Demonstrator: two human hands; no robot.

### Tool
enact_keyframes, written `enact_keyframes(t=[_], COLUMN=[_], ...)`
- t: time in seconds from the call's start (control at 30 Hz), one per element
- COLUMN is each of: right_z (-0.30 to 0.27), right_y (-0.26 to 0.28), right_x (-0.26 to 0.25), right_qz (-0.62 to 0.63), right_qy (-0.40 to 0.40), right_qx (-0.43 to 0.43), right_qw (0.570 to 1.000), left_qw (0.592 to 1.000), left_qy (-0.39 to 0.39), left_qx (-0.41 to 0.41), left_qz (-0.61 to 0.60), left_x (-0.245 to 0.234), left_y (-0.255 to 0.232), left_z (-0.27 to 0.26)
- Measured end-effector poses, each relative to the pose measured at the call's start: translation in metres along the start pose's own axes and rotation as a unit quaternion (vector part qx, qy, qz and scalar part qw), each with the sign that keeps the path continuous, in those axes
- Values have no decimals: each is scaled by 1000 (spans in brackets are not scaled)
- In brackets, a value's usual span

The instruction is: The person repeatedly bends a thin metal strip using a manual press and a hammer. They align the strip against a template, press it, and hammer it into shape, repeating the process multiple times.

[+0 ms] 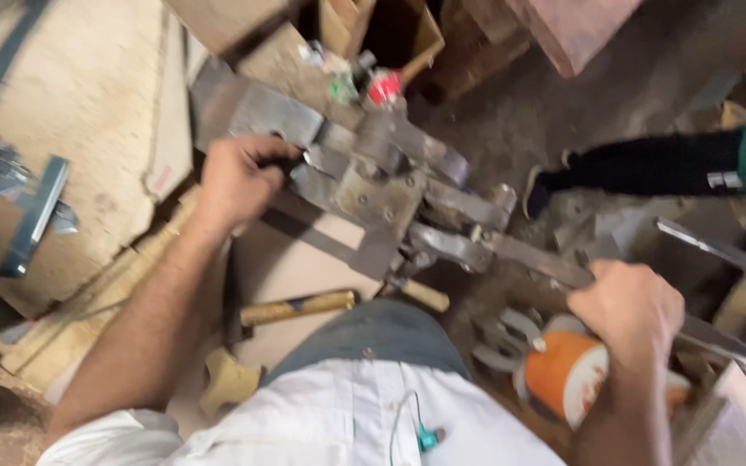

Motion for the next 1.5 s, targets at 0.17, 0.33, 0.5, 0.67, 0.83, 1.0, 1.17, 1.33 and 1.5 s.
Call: enact_keyframes(t=[0.17, 0.33, 0.5, 0.67, 0.83, 1.0, 1.17, 1.33, 1.5], right_z=[4, -4, -10, -16, -28, -136, -232, -321, -346], right_y=[8, 9, 13, 4, 33, 59, 166, 249, 307], right_x=[6, 10, -6, -4, 0, -45, -16, 33, 73], right_qz=[26, 12, 22, 24, 147, 411, 379, 257, 248], right_qy=[1, 11, -7, -42, -142, -343, -159, -33, 85], right_qx=[-32, -25, -51, -35, -177, -425, -638, -774, -712], right_qw=[999, 1000, 998, 998, 963, 730, 651, 577, 652], left_qw=[997, 998, 995, 994, 993, 993, 979, 963, 964], left_qy=[33, 56, 98, 95, 64, -40, -119, -179, -171], left_qx=[-64, -23, -11, 49, 90, 66, -137, -185, -176], left_qz=[-34, -11, -22, -2, 46, 86, 97, 76, 100], left_x=[1, 1, 0, -18, -42, -65, -89, -74, -68], left_y=[13, 15, 4, -55, -117, -118, -66, -42, -56], left_z=[4, 2, 5, -11, -80, -184, -292, -373, -395])
Point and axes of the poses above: each hand's wrist, its own z-axis towards the middle knuckle, its own x-axis out of the palm, y = z × x, the point moved 10 cm from there along z, towards the middle knuckle, and after that the axes turned 7 degrees about x, right-handed, at the moved point
